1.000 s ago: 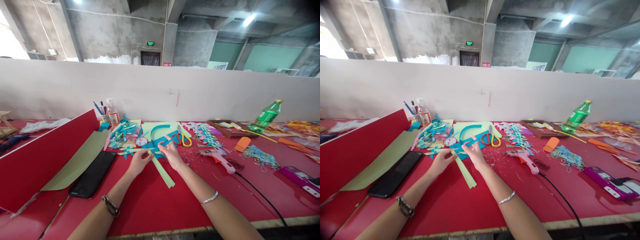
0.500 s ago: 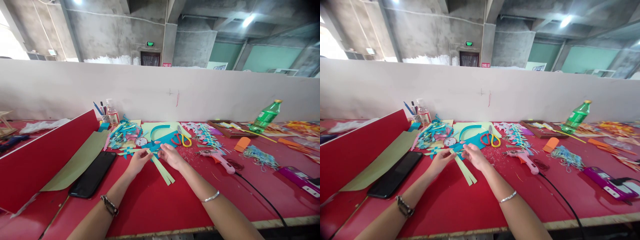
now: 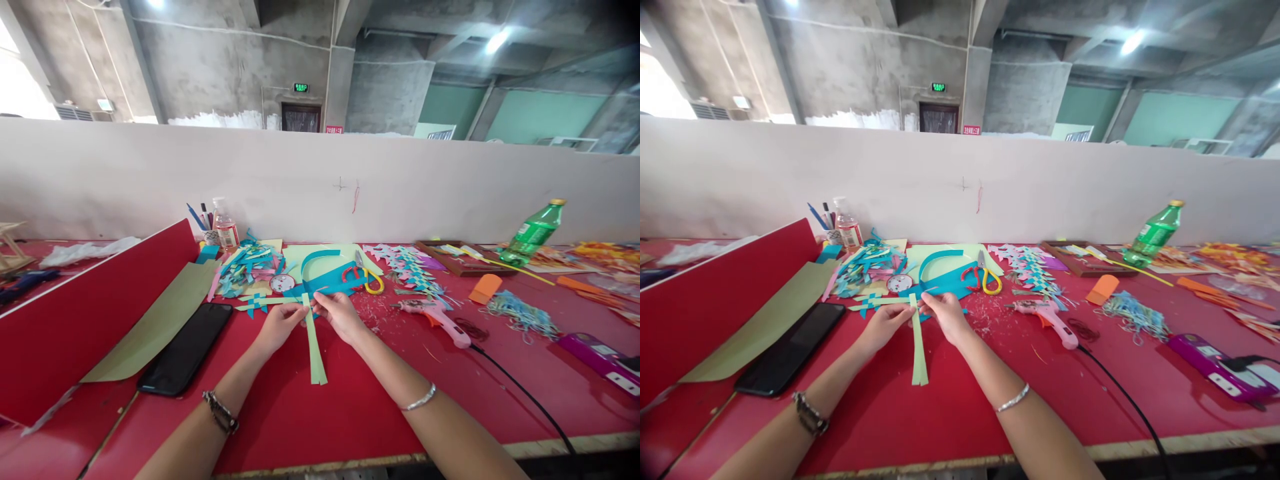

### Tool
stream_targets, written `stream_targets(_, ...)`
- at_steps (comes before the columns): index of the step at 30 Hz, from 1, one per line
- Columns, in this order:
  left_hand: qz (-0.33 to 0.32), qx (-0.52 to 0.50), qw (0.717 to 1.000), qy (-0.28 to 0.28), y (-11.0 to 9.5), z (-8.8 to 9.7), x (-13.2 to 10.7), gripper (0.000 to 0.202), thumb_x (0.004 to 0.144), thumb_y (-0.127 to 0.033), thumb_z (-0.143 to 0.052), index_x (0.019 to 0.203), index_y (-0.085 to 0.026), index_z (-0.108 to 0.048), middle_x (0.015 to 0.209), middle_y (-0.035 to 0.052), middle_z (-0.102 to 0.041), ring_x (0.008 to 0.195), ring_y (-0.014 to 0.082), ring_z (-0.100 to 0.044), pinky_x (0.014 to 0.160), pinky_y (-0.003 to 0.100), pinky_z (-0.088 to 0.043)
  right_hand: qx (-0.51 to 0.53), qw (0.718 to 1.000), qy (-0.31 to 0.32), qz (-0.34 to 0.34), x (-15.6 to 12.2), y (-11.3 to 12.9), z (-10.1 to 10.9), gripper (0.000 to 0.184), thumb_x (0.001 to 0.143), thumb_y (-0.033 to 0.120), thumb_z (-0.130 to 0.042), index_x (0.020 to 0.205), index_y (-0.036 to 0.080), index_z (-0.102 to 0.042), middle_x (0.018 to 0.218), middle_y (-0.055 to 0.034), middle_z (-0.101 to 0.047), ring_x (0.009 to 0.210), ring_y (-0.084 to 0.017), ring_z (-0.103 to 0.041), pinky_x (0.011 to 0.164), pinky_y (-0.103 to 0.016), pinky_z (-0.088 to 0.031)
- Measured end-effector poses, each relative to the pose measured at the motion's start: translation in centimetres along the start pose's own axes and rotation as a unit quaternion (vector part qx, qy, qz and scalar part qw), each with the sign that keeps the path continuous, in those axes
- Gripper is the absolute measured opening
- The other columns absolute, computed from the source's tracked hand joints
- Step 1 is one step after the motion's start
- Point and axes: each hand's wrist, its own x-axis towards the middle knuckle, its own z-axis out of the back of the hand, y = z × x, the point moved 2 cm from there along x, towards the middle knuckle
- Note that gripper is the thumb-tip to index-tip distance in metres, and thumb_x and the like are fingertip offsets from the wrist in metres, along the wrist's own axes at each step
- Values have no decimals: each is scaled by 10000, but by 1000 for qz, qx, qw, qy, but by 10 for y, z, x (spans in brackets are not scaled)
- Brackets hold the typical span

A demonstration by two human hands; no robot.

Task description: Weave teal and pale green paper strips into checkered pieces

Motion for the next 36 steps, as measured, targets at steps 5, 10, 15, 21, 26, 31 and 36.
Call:
stream_targets(5,5,3,1000,-12,3,1,0,291,694,-389,-497,663,-139,-642,568,5,-584,565,128,-495,568,222,-377,43,999,-13,-15,-2,-1,-4,174,561,305,-668,588,143,-612,563,8,-593,504,-70,-508,544,-211,-399)
stream_targets(10,16,5,1000,-3,5,0,0,302,695,-399,-497,697,-133,-640,617,14,-599,589,132,-498,591,230,-382,55,998,-18,-13,-3,0,-4,168,568,302,-665,589,146,-606,561,16,-584,518,-66,-502,543,-204,-394)
stream_targets(15,-1,18,999,-39,-2,1,-2,289,694,-405,-496,655,-134,-589,558,-25,-523,534,94,-433,518,198,-330,25,1000,-6,5,-2,-5,-3,153,577,295,-660,608,162,-591,567,29,-570,582,-86,-515,600,-226,-392)
stream_targets(21,-21,55,996,-68,-5,4,-2,327,706,-411,-477,537,-135,-524,492,-32,-451,509,88,-395,492,195,-298,-9,1000,-15,20,0,-12,-2,164,573,305,-658,596,162,-581,564,27,-555,574,-94,-495,587,-231,-386)
stream_targets(26,-15,56,996,-73,-5,4,-2,332,680,-420,-500,505,-138,-512,464,-36,-440,487,87,-383,475,194,-291,-6,1000,-19,11,-1,-10,-4,176,573,313,-657,615,154,-595,598,7,-578,596,-105,-514,618,-244,-400)
stream_targets(31,-19,17,997,-72,-6,4,-2,316,668,-428,-513,560,-135,-561,516,-23,-505,529,99,-431,519,199,-336,31,999,-26,-8,-4,-6,-8,189,545,321,-670,587,149,-602,579,10,-588,561,-95,-513,606,-240,-400)
stream_targets(36,-1,-18,996,-83,-6,4,-2,287,662,-407,-531,593,-132,-581,548,-17,-532,554,102,-449,538,199,-352,65,997,-39,-23,-5,-5,-10,160,534,287,-684,566,148,-611,556,21,-583,535,-76,-508,591,-220,-402)
